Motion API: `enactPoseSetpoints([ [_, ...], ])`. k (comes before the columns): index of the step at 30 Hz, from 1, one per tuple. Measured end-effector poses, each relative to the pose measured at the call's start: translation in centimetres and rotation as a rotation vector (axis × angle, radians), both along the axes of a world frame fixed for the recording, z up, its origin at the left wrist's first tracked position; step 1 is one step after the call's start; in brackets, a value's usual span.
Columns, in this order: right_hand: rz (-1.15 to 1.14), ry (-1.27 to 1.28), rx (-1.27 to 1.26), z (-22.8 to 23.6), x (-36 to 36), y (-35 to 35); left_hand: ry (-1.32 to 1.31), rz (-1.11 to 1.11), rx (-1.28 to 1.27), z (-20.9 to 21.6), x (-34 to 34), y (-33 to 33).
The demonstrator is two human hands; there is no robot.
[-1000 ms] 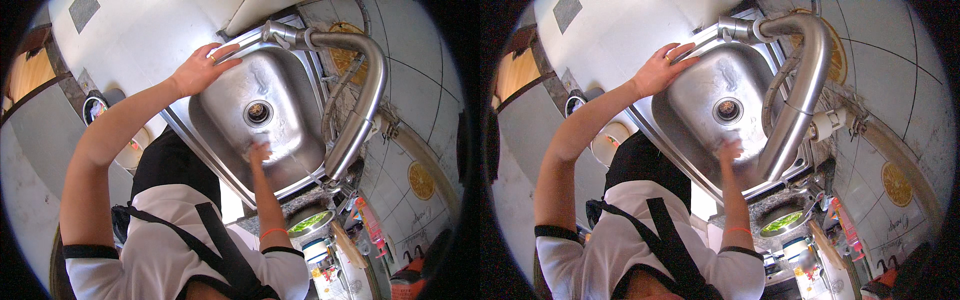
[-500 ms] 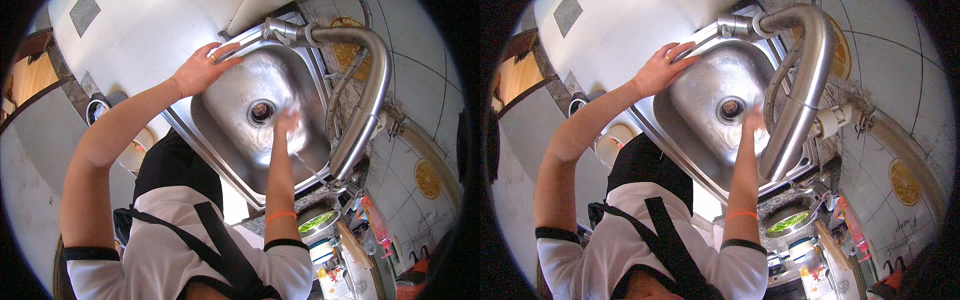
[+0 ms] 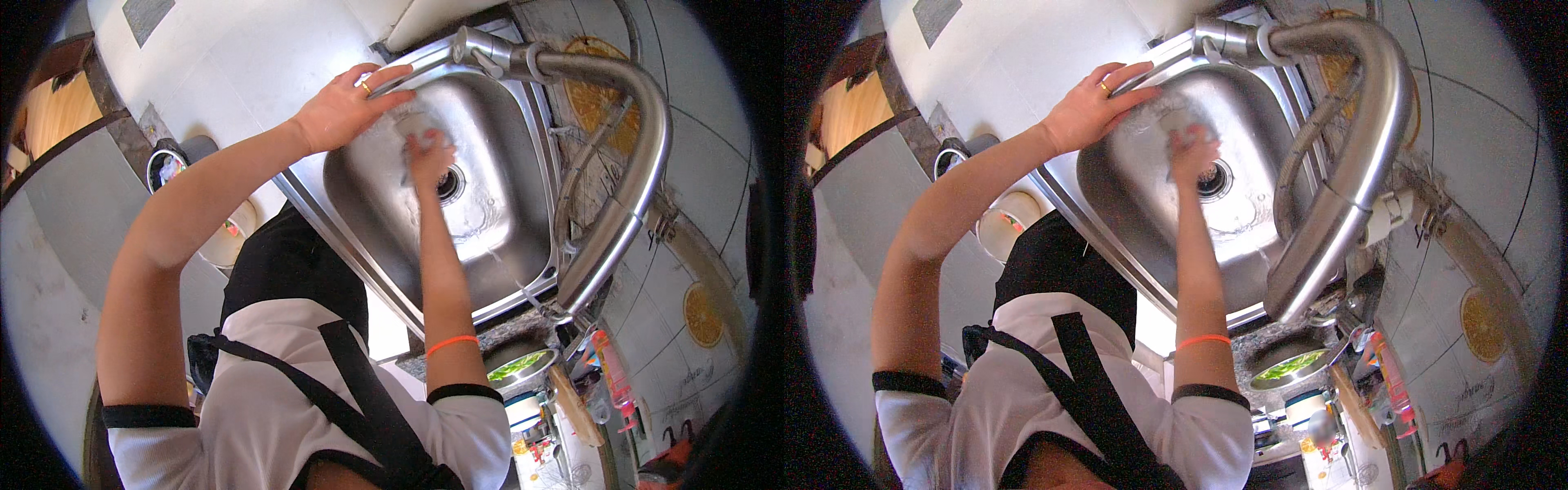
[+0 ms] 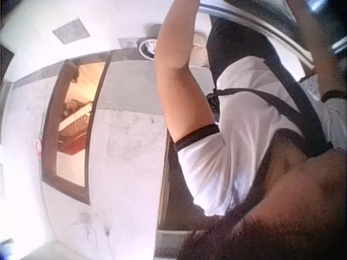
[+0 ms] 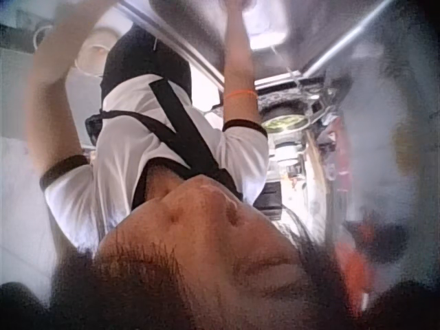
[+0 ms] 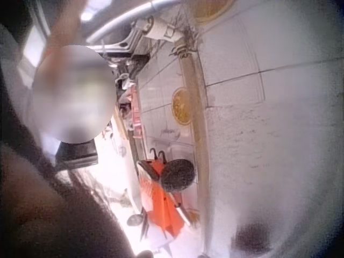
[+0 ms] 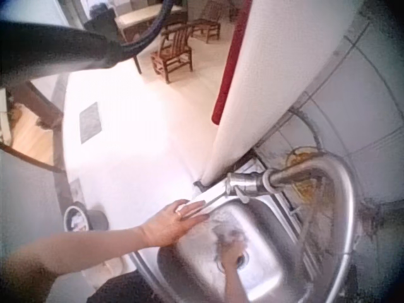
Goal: The person scrubs a stainless steel sink with a cloth, wipes a wooden table, and then cleans the counter around a porcelain basin before rinsing the cloth.
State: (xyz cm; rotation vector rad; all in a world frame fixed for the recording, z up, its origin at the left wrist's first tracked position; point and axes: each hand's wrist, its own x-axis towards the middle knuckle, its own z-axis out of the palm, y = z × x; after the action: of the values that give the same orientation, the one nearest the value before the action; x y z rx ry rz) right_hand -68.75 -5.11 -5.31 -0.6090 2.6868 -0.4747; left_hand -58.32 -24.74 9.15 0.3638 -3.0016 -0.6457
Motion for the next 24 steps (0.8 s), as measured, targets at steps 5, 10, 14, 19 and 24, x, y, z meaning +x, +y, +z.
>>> enactPoseSetpoints([
  [5, -0.183, 0.210, 0.011, -1.4, -8.2, 12.9, 0.007, 0.004, -0.052, 0.1, 0.0, 0.0],
  [10, -0.467, -0.190, -0.037, 2.4, -6.8, 20.7, -0.027, -0.003, -0.067, 0.2, -0.1, 0.3],
  [14, -0.610, -0.429, -0.649, 6.1, -6.6, 23.1, -0.030, 0.005, -0.092, 0.0, 0.2, 0.4],
  [19, -0.795, -0.398, -0.512, 12.8, -7.2, 22.1, 0.003, -0.075, -0.377, 1.0, 0.0, 0.8],
  [24, -0.760, -0.613, -0.891, 15.5, -6.3, 21.3, -0.104, -0.221, 0.240, -0.7, -1.7, 10.7],
])
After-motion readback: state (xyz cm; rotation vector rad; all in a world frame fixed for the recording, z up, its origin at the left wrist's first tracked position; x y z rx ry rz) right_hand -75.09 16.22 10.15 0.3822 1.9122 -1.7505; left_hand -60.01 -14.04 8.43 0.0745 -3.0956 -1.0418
